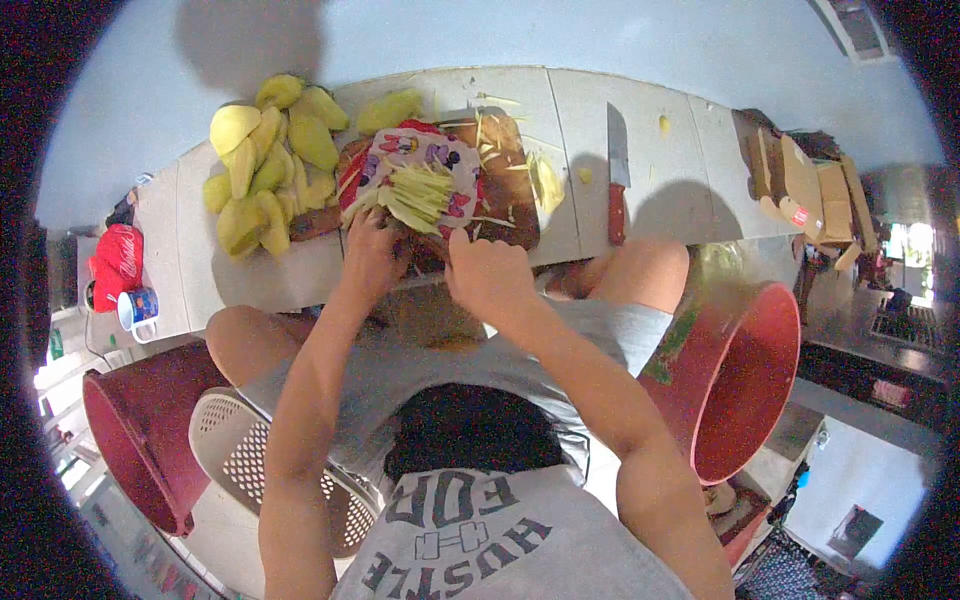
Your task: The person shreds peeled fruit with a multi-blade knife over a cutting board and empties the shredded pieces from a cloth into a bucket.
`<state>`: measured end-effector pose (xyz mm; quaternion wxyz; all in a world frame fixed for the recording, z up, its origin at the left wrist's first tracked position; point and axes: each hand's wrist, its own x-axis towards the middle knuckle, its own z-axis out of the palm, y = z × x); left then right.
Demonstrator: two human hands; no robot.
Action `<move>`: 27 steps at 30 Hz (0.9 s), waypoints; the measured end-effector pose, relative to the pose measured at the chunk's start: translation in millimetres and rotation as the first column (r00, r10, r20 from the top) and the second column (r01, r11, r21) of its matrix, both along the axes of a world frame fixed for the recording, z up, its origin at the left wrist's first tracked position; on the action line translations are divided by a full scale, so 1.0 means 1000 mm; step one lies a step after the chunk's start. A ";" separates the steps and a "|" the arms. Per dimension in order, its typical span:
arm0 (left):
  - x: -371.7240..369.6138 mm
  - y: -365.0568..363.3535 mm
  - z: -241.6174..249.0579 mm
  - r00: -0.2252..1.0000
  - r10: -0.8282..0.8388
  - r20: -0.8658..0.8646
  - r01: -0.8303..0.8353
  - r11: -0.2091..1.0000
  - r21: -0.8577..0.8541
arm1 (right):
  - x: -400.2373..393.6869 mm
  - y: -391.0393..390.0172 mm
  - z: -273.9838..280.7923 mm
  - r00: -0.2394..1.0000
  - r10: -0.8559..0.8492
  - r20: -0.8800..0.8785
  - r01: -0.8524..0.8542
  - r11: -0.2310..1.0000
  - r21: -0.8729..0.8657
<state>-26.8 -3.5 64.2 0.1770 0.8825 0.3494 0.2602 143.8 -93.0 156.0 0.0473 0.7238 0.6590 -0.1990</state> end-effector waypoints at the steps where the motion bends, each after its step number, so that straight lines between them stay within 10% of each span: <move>1: 0.000 -0.003 -0.002 0.999 0.015 -0.031 -0.016 0.999 -0.050 | 0.004 -0.007 -0.026 1.000 -0.017 0.001 0.017 0.999 0.035; 27: -0.006 -0.001 -0.006 0.998 -0.023 0.056 0.025 0.999 -0.024 | -0.009 -0.005 -0.011 0.999 -0.032 -0.006 0.032 0.998 0.045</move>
